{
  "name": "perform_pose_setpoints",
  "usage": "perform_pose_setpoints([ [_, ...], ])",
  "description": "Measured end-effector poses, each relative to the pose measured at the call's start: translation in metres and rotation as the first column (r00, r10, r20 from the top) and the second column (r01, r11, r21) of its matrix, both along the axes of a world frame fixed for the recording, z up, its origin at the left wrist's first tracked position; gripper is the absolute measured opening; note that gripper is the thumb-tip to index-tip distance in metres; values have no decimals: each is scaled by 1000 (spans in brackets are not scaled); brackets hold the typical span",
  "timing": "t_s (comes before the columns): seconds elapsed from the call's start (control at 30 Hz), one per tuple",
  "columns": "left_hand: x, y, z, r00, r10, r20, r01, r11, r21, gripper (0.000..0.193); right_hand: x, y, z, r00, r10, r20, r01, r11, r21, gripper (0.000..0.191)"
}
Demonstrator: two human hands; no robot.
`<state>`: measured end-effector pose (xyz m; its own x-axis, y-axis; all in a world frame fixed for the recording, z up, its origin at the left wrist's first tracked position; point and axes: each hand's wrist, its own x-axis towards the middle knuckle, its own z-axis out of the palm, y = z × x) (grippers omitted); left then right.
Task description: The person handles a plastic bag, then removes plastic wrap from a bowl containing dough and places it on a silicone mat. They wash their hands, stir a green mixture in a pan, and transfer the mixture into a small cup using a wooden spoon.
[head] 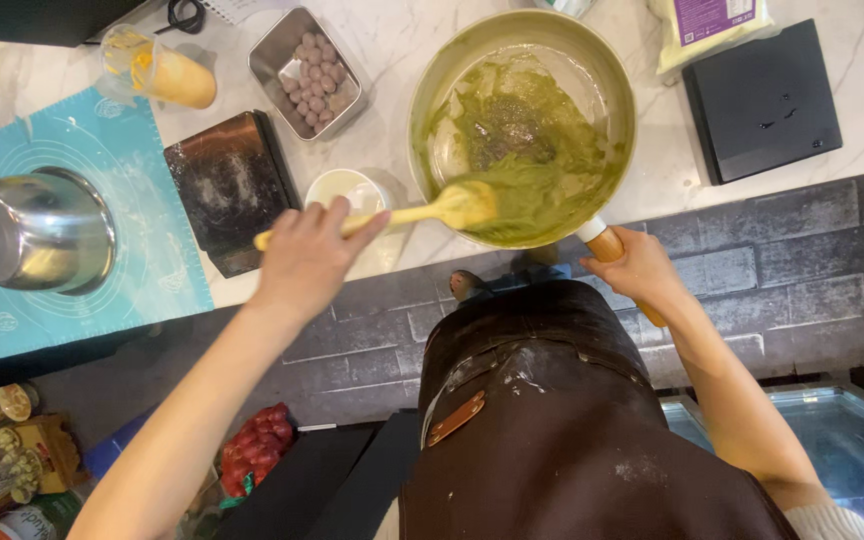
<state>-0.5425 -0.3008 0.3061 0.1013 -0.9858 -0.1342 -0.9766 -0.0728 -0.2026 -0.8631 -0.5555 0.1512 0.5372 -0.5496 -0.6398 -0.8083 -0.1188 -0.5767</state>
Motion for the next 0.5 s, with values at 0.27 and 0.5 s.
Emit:
perform_pose_setpoints([
  [0.27, -23, -33, 7, 980, 124, -154, -126, 992, -2, 50, -2, -1, 2, 993, 74, 88, -60, 987, -152, 39],
  [0.5, -17, -38, 52, 979, 164, -122, -102, 909, 404, 55, 0, -3, 9, 993, 111, 50, -97, 969, -227, 40],
])
